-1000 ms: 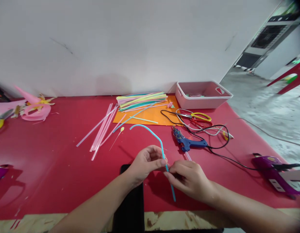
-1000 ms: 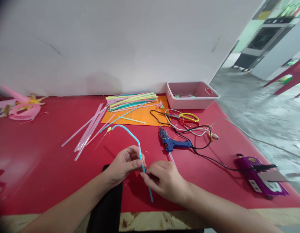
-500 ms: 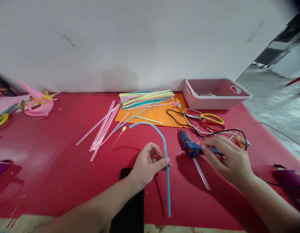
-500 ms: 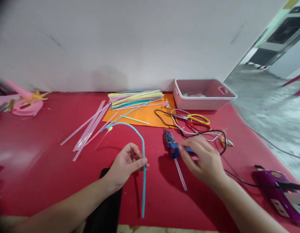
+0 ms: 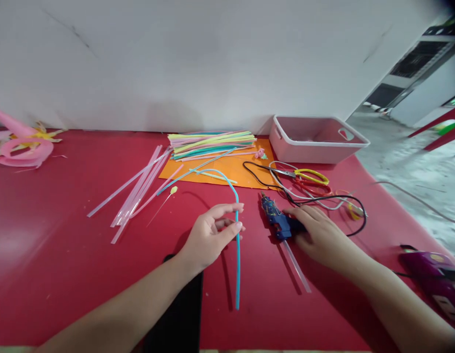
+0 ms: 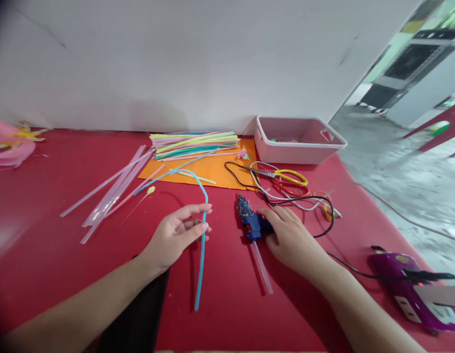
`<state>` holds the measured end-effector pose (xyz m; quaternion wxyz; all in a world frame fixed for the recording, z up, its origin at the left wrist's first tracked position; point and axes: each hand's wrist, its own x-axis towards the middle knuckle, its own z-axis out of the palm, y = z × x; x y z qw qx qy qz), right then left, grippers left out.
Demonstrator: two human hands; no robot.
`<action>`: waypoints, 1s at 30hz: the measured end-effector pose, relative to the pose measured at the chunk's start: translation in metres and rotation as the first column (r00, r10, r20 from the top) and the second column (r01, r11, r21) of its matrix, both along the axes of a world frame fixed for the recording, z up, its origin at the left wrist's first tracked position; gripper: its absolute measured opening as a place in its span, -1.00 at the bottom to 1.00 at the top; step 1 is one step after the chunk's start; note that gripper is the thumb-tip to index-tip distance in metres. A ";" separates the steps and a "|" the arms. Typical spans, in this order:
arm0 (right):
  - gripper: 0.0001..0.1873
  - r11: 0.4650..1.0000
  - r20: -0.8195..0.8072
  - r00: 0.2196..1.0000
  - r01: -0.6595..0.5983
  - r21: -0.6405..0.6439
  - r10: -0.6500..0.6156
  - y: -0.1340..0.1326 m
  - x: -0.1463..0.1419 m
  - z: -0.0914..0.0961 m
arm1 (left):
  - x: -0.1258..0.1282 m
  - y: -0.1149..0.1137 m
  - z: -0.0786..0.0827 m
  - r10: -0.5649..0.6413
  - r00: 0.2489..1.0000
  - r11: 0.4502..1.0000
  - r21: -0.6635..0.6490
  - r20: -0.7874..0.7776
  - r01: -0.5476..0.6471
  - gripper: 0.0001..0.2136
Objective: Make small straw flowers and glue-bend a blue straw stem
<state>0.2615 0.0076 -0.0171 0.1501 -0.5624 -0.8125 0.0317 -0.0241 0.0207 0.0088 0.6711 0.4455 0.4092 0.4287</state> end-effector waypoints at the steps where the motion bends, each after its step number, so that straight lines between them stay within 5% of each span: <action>1: -0.41 1.000 -0.005 1.000 0.010 0.009 -0.010 0.000 -0.002 0.000 | -0.001 0.000 0.000 0.003 1.000 1.000 0.005 0.004 -0.003 -0.71; 11: -0.66 0.994 -0.387 0.922 0.031 0.101 0.011 -0.004 -0.018 0.019 | -0.009 0.000 -0.004 -0.006 0.991 0.996 -0.083 0.130 0.016 -0.81; 16: -0.75 0.999 -0.569 0.822 0.033 0.020 -0.016 -0.013 -0.015 0.016 | -0.008 0.000 -0.003 0.003 0.991 0.998 -0.067 0.131 0.005 -0.70; 24: -0.84 0.957 -0.720 0.636 0.121 -0.262 -0.277 -0.023 -0.006 0.001 | -0.007 -0.004 0.003 -0.014 0.999 0.999 -0.031 -0.049 0.012 -0.63; 30: -0.92 0.955 -0.805 0.516 0.111 -0.276 -0.293 -0.023 -0.004 -0.011 | -0.008 -0.004 0.003 -0.041 0.999 0.996 -0.084 -0.008 0.040 -0.41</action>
